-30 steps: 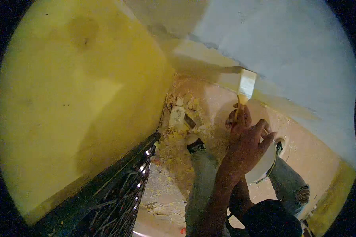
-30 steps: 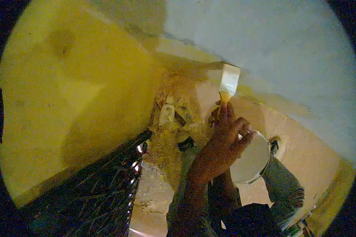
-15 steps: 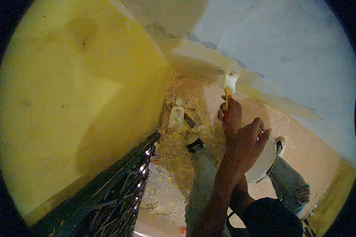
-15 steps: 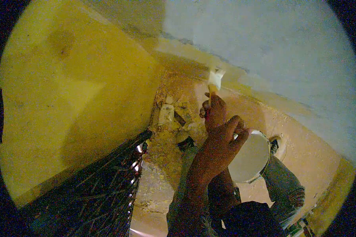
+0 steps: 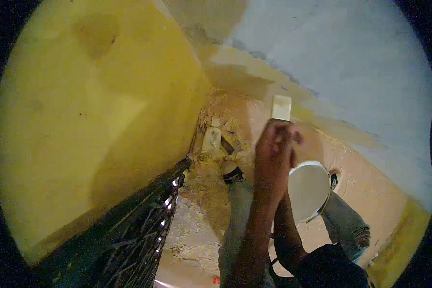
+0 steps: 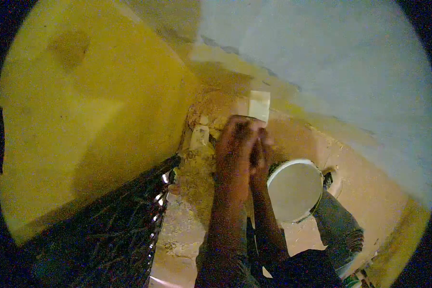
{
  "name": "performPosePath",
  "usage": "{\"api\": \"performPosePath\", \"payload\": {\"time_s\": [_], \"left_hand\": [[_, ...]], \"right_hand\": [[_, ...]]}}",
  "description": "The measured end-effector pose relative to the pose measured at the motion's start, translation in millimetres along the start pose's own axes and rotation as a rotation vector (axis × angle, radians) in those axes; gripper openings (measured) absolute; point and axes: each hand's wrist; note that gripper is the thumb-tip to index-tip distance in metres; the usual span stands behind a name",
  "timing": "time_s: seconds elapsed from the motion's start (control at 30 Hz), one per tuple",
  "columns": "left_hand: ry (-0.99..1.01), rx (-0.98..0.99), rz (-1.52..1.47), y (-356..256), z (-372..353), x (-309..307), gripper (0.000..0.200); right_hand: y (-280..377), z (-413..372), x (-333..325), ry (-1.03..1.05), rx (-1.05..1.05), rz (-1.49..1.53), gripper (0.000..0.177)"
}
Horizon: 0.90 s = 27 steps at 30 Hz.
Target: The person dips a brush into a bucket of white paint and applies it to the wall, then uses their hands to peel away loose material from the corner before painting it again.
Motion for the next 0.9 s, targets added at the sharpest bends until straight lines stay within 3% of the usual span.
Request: {"api": "performPosePath", "payload": {"time_s": [0.13, 0.23, 0.27, 0.33, 0.4, 0.47, 0.53, 0.6, 0.63, 0.77, 0.83, 0.87, 0.9], "left_hand": [[-0.040, 0.115, -0.008, 4.2, -2.1, -3.4, 0.013], [-0.078, 0.311, 0.596, 14.3, -6.8, 0.4, 0.015], [-0.069, 0.313, 0.594, 13.3, -11.7, 4.9, 0.015], [-0.080, 0.361, 1.120, 19.4, -19.2, 17.3, 0.019], [-0.014, 0.333, 1.131, 34.0, -22.3, 23.9, 0.020], [0.057, 0.303, 1.130, 48.7, -22.7, 32.5, 0.020], [0.177, 0.304, 1.293, 60.4, -26.1, 37.7, 0.025], [0.226, 0.303, 1.311, 69.3, -31.2, 43.5, 0.027], [0.232, 0.250, 1.386, 66.4, -34.5, 49.5, 0.028], [0.356, 0.270, 1.474, 93.9, -23.2, 34.7, 0.034], [0.390, 0.324, 1.503, 98.1, -21.8, 40.8, 0.035], [0.424, 0.249, 1.502, 99.4, -21.7, 44.3, 0.037], [0.458, 0.174, 1.502, 101.9, -20.8, 47.9, 0.038]], "right_hand": [[18.1, 1.8, -50.2, -0.053, -0.044, -0.250, 0.026], [35.0, -1.3, -116.6, 0.009, -0.007, -0.220, 0.021], [43.6, -3.5, -135.2, 0.059, 0.057, -0.135, 0.019], [69.9, -12.1, -161.4, 0.025, 0.066, -0.183, 0.018], [88.6, -27.1, -191.2, -0.023, 0.085, -0.237, 0.017], [96.1, -28.3, -230.1, -0.103, 0.155, -0.582, 0.020], [71.8, -23.3, -286.4, -0.115, 0.158, -0.516, 0.017], [49.7, -13.6, -324.4, -0.097, -0.029, -0.903, 0.013], [37.5, -5.2, -336.3, -0.082, -0.003, -0.925, 0.013], [-7.4, 27.3, -349.2, 0.000, 0.014, -1.155, 0.018], [-32.1, 43.1, -352.3, -0.016, -0.111, -1.478, 0.021], [-37.0, 45.1, -351.2, -0.022, -0.105, -1.472, 0.021], [-41.7, 45.9, -346.5, -0.021, -0.315, -1.529, 0.020]]}}
Point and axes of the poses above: each hand's wrist, its own z-axis towards the middle knuckle, its own x-axis out of the palm, y = z × x, and after that the axes turned 11 degrees about -y, right-handed
